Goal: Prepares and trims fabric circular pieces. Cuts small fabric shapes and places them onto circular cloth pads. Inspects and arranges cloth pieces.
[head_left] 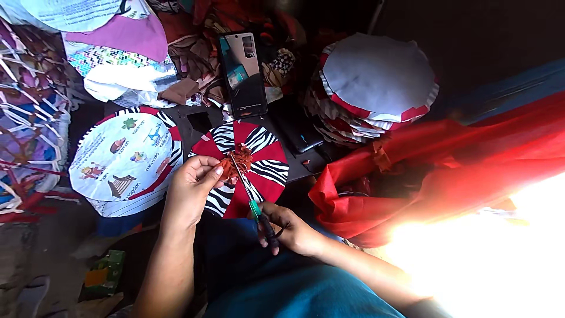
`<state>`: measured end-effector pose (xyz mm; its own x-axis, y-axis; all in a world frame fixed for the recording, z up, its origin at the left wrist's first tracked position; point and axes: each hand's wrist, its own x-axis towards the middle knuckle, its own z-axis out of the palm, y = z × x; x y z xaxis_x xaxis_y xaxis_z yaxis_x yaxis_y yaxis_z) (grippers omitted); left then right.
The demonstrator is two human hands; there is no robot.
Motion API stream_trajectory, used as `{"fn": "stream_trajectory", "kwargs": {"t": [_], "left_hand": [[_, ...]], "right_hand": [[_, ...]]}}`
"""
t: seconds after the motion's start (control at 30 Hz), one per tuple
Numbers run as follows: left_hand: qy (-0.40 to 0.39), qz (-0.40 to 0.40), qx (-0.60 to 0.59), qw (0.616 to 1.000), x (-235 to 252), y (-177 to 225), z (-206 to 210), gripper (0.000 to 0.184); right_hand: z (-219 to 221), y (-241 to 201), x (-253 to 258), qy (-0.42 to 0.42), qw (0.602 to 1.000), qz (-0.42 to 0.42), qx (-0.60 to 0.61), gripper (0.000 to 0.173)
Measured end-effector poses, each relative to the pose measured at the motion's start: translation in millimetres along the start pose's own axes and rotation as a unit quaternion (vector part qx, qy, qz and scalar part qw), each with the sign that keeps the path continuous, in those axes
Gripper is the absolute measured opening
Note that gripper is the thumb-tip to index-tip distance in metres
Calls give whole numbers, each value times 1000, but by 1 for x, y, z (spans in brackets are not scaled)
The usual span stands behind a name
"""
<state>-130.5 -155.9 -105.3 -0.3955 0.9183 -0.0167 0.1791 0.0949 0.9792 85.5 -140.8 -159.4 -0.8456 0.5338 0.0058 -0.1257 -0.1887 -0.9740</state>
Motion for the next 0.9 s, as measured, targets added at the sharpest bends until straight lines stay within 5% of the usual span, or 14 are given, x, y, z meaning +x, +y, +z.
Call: {"fn": "stream_trajectory", "kwargs": {"t": [0.1, 0.4, 0.63, 0.9], "left_hand": [[-7, 8, 7, 1000, -2, -1, 2, 16], [-20, 21, 9, 1000, -4, -3, 3, 14], [6, 20, 2, 1000, -3, -2, 2, 17], [-15, 40, 19, 999, -8, -6, 4, 16]], "right_hand": [[-1, -1, -1, -50, 998, 1, -37, 43], [6, 2, 1, 43, 997, -31, -53, 21], [2, 2, -2, -58, 997, -8, -41, 46], [6, 3, 1, -14, 998, -30, -49, 31]]}}
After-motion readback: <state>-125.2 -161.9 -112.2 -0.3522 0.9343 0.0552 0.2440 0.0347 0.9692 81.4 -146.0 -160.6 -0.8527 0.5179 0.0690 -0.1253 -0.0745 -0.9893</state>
